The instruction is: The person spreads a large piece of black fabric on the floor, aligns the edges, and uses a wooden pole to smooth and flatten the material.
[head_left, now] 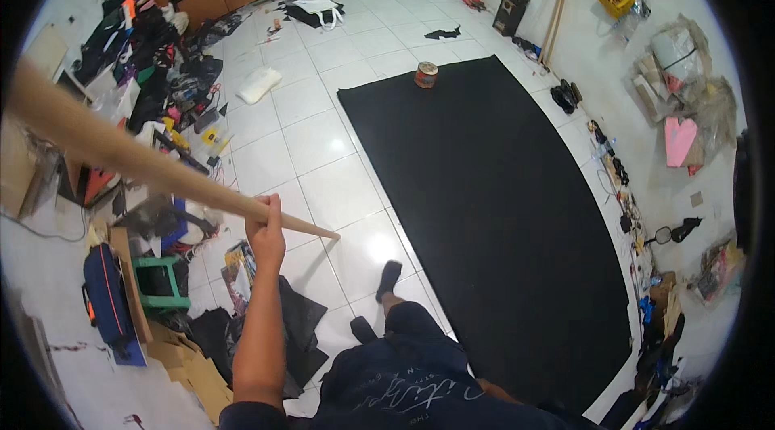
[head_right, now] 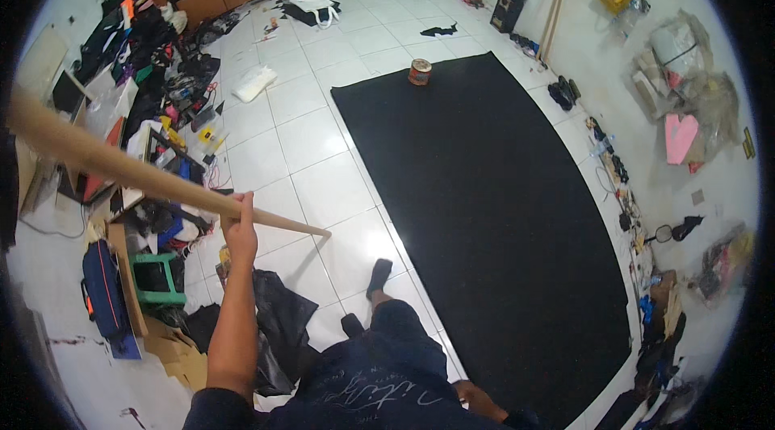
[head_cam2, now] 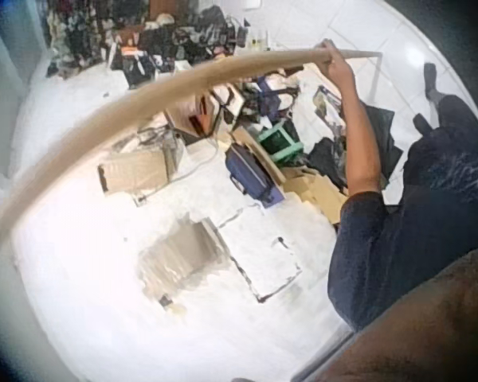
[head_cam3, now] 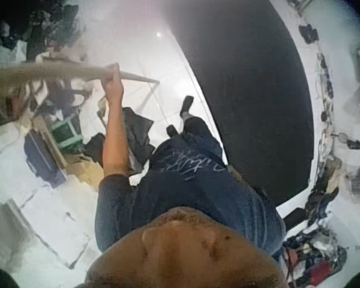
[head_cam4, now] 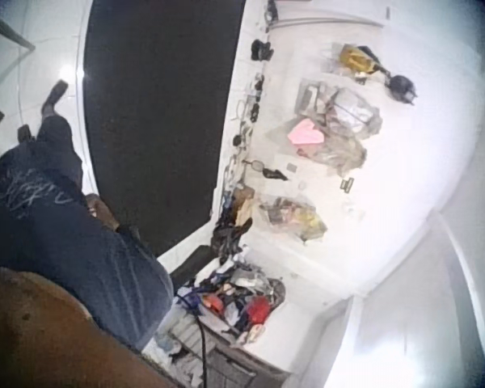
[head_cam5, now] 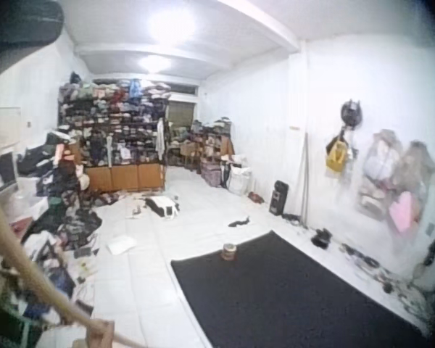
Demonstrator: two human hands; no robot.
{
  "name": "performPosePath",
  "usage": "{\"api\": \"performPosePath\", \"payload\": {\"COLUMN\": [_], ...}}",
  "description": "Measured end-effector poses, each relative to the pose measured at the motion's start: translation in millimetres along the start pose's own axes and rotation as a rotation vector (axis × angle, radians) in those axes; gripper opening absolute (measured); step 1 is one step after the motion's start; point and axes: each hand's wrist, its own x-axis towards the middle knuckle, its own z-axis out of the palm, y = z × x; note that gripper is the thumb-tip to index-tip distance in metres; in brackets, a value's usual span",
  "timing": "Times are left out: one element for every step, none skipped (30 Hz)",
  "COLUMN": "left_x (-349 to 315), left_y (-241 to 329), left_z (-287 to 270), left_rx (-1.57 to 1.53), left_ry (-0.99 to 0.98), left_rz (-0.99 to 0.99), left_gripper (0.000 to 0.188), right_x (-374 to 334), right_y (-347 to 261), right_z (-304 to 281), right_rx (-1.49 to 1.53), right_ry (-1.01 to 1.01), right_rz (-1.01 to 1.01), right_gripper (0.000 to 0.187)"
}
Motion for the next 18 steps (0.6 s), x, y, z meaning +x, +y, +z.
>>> {"api": "performPosePath", "payload": {"left_x": [18,38,58,77,92,117,132,139,153,162,171,189,200,204,212,218,230,232], "left_y": [-1,-1,-2,-4,-13,-11,-10,-15,-4,3,-2,-9,-4,0,6,16,17,31], "left_z": [12,29,46,61,90,73,79,106,92,112,130,111,90,87,87,87,83,102], "left_rx": [0.018,0.012,0.006,0.010,-0.050,-0.011,-0.034,-0.102,-0.050,-0.086,-0.220,-0.120,0.023,-0.060,-0.200,-0.223,-0.259,-0.299], "left_ry": [0.013,0.021,0.030,0.031,0.051,0.115,0.148,0.163,0.202,0.219,0.207,0.191,0.152,0.227,0.257,0.183,0.127,0.127], "left_rz": [-0.008,0.003,0.013,0.023,0.004,0.032,0.018,-0.026,0.004,-0.026,-0.047,-0.004,0.150,0.019,-0.062,0.007,-0.022,-0.038], "left_gripper": [0.022,0.022,0.021,0.021,0.021,0.021,0.021,0.022,0.020,0.018,0.015,0.019,0.024,0.022,0.020,0.023,0.024,0.024], "right_x": [6,12,24,34,50,46,49,64,56,61,67,62,45,33,25,21,23,31], "right_y": [-12,-36,-64,-98,-96,-169,-191,-188,-241,-242,-234,-267,-317,-343,-367,-381,-389,-386], "right_z": [2,0,-11,-21,-49,-64,-88,-122,-136,-175,-205,-217,-228,-239,-251,-260,-263,-261], "right_rx": [0.075,0.163,0.362,0.567,0.613,0.634,0.315,0.771,0.921,0.767,0.611,0.649,0.684,0.752,0.826,0.907,0.948,0.988], "right_ry": [0.015,0.040,0.079,0.126,0.362,0.335,0.635,0.541,0.434,0.529,0.616,0.591,0.563,0.581,0.606,0.634,0.630,0.626], "right_rz": [-0.053,-0.121,-0.060,-0.010,-0.218,-0.174,-0.437,-0.289,-0.262,-0.341,-0.394,-0.441,-0.491,-0.467,-0.451,-0.437,-0.441,-0.430], "right_gripper": [0.037,0.037,0.037,0.037,0.037,0.030,0.026,0.026,0.027,0.033,0.039,0.042,0.045,0.041,0.037,0.033,0.033,0.032]}}
